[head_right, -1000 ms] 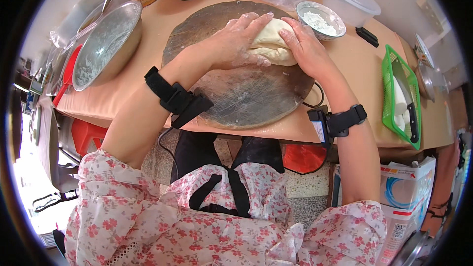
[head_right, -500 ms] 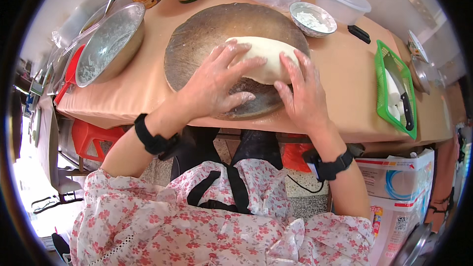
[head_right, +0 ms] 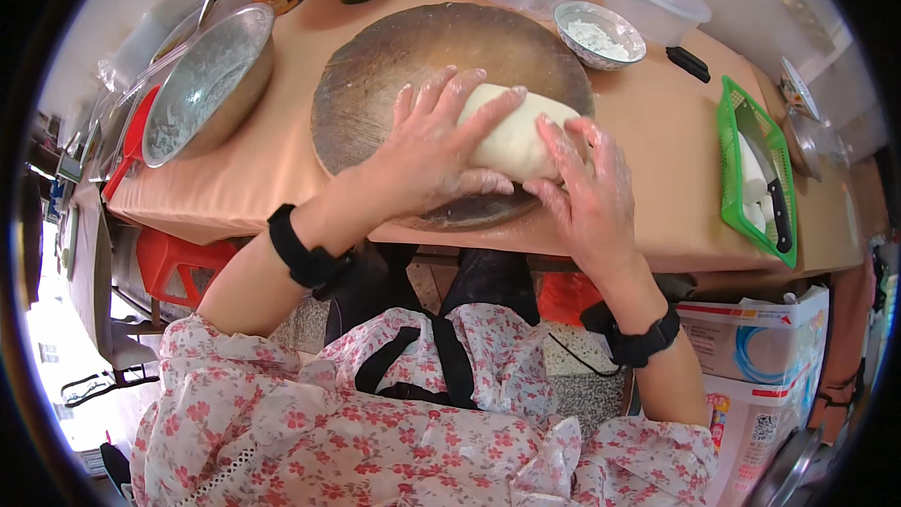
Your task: The recorder is kneading a piece of dough on a wooden cutting board.
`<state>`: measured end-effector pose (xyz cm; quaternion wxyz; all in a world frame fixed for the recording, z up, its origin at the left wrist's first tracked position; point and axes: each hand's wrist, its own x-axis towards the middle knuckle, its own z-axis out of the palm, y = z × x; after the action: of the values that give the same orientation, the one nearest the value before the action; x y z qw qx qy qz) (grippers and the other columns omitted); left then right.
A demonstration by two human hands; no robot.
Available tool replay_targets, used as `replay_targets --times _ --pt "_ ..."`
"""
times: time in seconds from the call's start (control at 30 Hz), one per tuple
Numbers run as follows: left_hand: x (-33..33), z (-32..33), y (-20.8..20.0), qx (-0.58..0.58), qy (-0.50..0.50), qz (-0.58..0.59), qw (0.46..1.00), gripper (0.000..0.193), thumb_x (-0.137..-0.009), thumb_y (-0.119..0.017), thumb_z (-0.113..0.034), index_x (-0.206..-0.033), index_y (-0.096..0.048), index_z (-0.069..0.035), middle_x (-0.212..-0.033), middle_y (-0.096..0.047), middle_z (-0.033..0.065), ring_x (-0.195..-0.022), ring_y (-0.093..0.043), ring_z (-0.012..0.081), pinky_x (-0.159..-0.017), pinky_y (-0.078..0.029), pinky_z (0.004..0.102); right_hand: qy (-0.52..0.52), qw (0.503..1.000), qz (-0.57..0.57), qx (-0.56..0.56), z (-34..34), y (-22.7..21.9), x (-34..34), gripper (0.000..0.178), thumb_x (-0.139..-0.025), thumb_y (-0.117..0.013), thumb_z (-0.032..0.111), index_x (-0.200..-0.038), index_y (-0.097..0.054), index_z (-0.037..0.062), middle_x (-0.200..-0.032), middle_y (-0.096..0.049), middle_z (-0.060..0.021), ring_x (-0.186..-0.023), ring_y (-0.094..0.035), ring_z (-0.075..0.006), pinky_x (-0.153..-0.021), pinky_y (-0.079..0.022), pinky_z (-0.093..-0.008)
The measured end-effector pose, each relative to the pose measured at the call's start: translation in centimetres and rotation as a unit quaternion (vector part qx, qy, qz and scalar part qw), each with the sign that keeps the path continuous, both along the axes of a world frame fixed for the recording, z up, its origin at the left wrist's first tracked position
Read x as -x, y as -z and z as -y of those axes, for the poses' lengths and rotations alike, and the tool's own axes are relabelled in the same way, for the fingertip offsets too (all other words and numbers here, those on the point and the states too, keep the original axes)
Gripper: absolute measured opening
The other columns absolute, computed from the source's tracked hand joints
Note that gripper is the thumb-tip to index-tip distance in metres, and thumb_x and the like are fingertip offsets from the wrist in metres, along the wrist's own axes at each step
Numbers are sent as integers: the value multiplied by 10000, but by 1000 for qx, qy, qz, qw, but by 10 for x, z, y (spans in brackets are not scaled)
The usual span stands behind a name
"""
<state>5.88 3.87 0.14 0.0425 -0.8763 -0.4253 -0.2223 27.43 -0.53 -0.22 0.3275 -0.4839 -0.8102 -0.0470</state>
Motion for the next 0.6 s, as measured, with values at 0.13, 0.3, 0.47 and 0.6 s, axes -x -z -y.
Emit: replay_targets --times 0.13,0.3,0.47,0.6 --pt "-1 -33 -18 107 3 -16 994 840 -798 -584 -671 -1483 -329 -258 -1437 -387 196 -1334 -353 425 -1031 -269 654 -50 993 -83 72 -38 -7 -9 536 -851 -681 214 -1361 -537 137 -1255 -507 -141 -1127 -530 -348 -948 -447 -414" --pt "-12 -79 -32 211 -19 -28 977 764 -839 -524 -695 -1433 -415 -227 -1346 -515 177 -1303 -414 394 -1021 -285 624 -55 990 -66 111 -94 -7 -22 453 -955 -563 348 -1344 -546 116 -1234 -581 -157 -1144 -543 -344 -991 -418 -397" --pt "-14 -95 -44 253 -83 -28 964 756 -872 -456 -718 -1437 -441 -216 -1372 -521 173 -1320 -416 378 -1030 -285 597 -71 969 -125 203 -131 -10 -19 479 -978 -509 406 -1334 -546 88 -1248 -597 -168 -1170 -553 -314 -1001 -410 -373" --pt "-15 -99 -44 259 -86 -25 962 747 -888 -448 -705 -1440 -436 -201 -1374 -516 186 -1305 -432 396 -1027 -339 582 -66 960 -136 236 -138 -8 -19 484 -982 -499 410 -1326 -546 72 -1268 -587 -175 -1188 -545 -321 -1010 -406 -373"
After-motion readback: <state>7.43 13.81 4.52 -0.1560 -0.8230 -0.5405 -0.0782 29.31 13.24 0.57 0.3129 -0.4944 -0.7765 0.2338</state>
